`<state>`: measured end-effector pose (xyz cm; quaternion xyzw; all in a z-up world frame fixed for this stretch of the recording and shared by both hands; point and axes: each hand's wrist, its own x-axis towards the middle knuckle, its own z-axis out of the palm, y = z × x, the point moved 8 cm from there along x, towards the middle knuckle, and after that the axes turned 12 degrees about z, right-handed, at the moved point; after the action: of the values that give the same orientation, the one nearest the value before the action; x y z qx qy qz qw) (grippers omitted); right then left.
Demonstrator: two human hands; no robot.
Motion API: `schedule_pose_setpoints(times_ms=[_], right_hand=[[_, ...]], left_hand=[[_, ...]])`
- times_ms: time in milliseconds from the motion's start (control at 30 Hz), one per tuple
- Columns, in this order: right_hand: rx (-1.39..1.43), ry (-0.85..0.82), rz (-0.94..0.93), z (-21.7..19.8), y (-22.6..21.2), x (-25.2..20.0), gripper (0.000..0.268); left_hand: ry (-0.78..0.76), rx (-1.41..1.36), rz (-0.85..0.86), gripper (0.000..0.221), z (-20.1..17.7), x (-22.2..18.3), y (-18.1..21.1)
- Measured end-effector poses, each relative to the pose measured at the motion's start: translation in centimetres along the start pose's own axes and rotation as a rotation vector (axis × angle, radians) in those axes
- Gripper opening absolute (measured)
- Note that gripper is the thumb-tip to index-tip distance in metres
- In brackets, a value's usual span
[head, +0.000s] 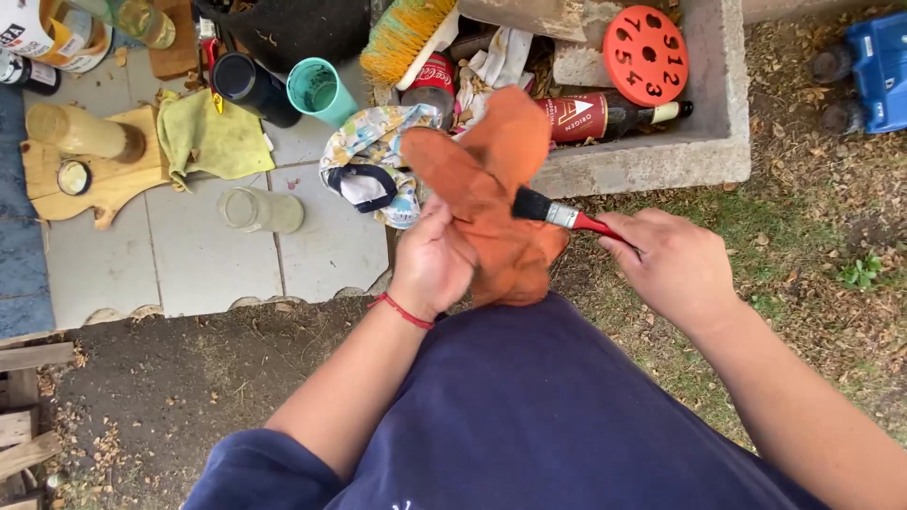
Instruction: Mixing a liquid substance in a glass jar using a paintbrush and preparing materials on a workbench.
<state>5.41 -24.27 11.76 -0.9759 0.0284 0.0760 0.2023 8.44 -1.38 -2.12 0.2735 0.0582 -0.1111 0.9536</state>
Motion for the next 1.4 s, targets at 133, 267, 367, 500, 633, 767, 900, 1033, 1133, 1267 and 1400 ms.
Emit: schedule_pose_setpoints(times_ms=[133,267,367,500,633,767,900,1033,1133,1267,1400], right_hand=[[-0.232,-0.072,0.031,0.6,0.1,0.4,0.025],[-0.225,0.009,-0.048,2.1,-2.9,-0.8,0.018],[-0.079,-0.035,-0.023,-0.2,-4.2,-0.8,0.019],[0.106,-0.036,0.091,-0.9,-0.4,-1.2,0.02],[-0.02,-0.098,0.189,-0.5,2.4,-1.2,0.027],[0.067,-0.154,0.214,-0.9,1.1,-1.4,0.028],[-0.007,-0.198,0.231,1.0,4.1,-0.3,0.028],[-0.286,-0.225,0.464,0.3,14.2,0.7,0.028],[-0.463,-0.257,0.607,-2.8,20.3,2.5,0.032],[-0.728,-0.465,0.726,-7.3,19.2,5.2,0.049],[-0.897,-0.265,0.398,3.3,20.0,11.8,0.022]], left_hand=[[0.056,0.491,0.095,0.017,-1.3,0.6,0.3],[-0.456,1.525,0.291,0.02,8.3,-0.7,-1.5],[-0.321,1.812,0.188,0.028,6.9,1.7,0.2],[-0.213,1.895,-0.051,0.016,4.6,2.3,3.5],[0.009,1.614,0.008,0.024,-1.3,3.7,2.8],[0.143,0.982,0.026,0.03,1.4,2.1,-0.8],[0.07,0.45,0.012,0.022,0.9,3.5,-2.9],[0.108,0.496,-0.009,0.022,0.9,3.5,0.6],[0.143,0.86,-0.132,0.016,1.8,-0.1,2.6],[-0.139,1.262,-0.414,0.023,0.6,-5.5,1.1],[0.129,0.901,-0.282,0.023,-9.5,-7.2,-1.9]])
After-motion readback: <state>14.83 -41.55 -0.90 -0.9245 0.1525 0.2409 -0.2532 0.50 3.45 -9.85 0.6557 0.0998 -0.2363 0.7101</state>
